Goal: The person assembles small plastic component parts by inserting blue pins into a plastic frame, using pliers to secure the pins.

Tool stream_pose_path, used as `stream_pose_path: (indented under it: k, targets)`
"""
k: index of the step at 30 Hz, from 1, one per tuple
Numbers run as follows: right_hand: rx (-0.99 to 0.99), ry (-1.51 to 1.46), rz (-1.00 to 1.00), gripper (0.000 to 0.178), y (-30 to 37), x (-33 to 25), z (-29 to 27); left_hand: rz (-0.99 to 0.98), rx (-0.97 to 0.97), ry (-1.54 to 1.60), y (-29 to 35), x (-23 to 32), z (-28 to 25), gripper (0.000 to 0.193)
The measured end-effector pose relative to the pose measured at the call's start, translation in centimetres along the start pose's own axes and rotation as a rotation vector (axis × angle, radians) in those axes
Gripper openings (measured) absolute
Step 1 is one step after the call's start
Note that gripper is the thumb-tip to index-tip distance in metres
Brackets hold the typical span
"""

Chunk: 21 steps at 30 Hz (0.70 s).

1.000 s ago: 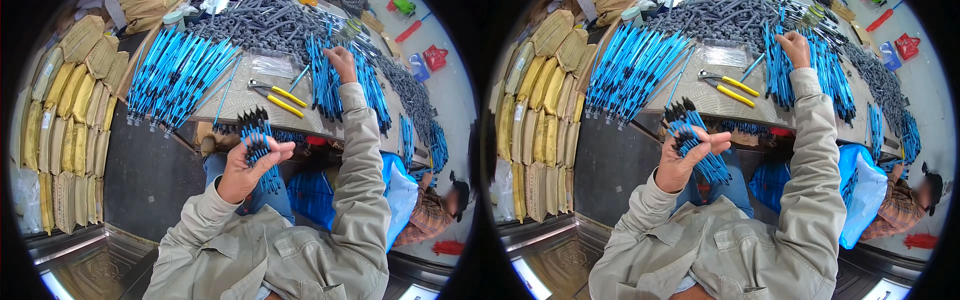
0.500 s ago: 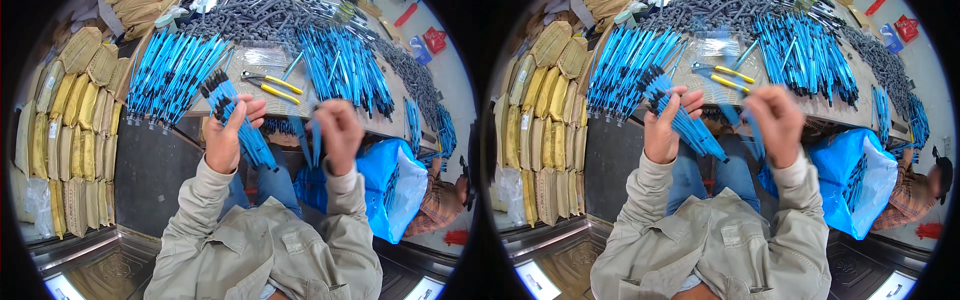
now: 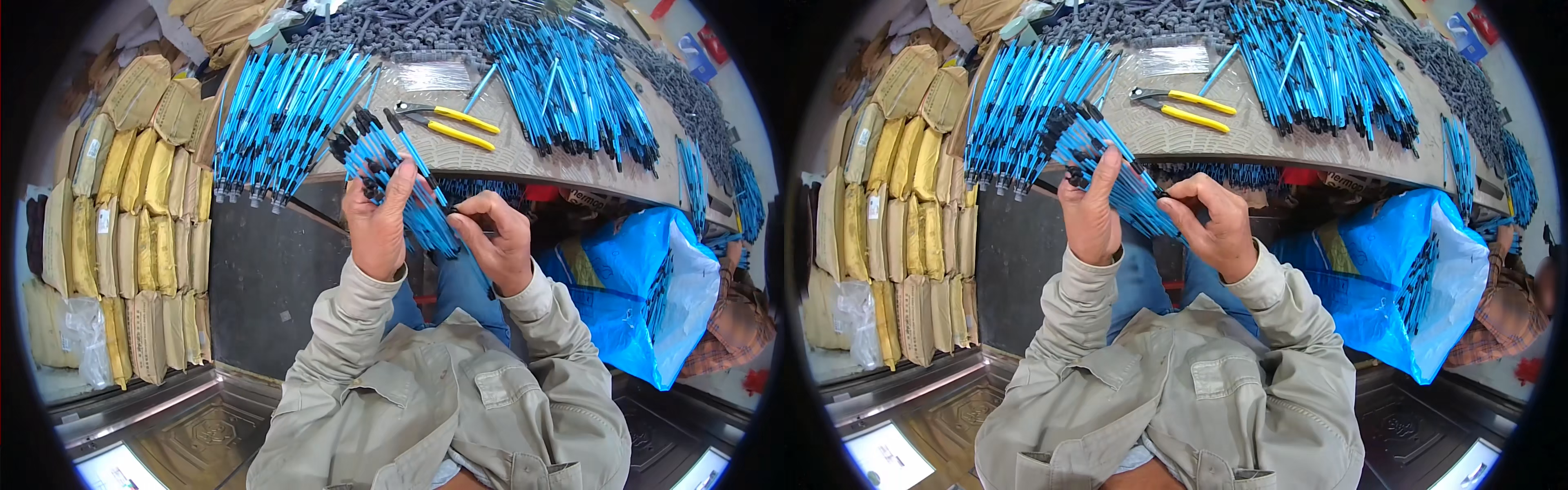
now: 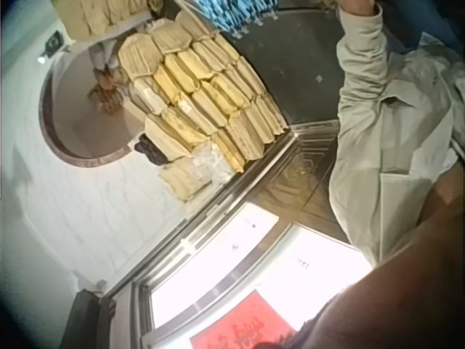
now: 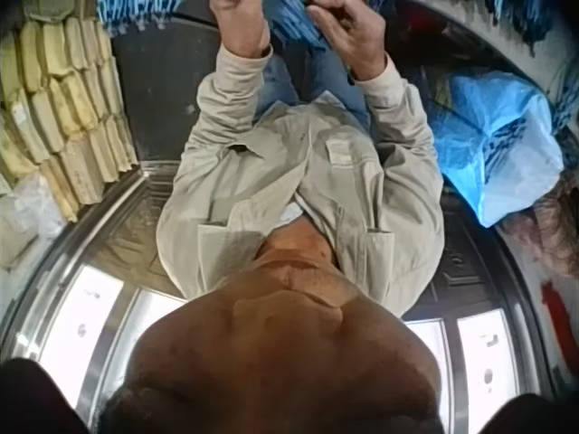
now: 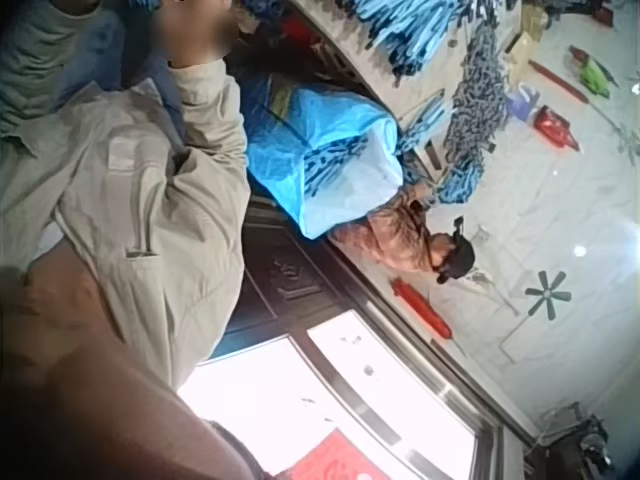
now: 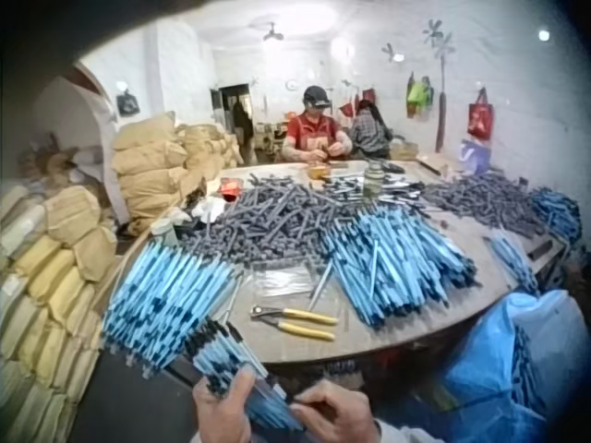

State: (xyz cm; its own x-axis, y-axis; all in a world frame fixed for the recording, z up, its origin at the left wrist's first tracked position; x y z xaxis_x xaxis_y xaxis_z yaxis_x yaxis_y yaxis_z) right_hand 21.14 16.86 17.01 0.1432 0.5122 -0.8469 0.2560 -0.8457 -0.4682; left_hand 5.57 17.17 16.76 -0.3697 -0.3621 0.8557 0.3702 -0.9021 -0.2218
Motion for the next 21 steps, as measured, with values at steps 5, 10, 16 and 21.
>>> stream_pose_path:
  k: [5,10,16,21]
  targets:
    - [-0.143,-0.369,0.252,0.009,-0.6,2.0,0.4,-0.088,-0.048,0.049,0.2,0.9,0.0,0.011]
    - [-0.012,0.421,-0.192,0.033,-6.3,5.3,-1.0,-0.211,-0.138,0.136,2.0,3.4,0.4,0.015]
    - [-0.051,0.866,-0.206,0.041,-9.0,10.7,-0.9,-0.213,-0.512,0.098,4.1,5.5,1.5,0.021]
    - [-0.035,1.025,-0.089,0.033,-6.7,9.3,-4.8,-0.380,-0.421,0.048,5.2,3.6,1.6,0.020]
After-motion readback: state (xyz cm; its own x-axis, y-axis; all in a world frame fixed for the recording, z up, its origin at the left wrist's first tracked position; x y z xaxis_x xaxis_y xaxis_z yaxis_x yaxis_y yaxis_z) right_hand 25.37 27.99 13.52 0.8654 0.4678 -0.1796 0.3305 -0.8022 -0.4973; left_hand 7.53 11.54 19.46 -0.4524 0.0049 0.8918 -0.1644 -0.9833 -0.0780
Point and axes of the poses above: each hand's wrist, its own y-axis away from the middle knuckle, its own z-axis out of the palm, x = y × z, the point moved 5 cm from there along -y, towards the middle knuckle, and after that the axes turned 2 degrees about z, right-handed, at the moved point
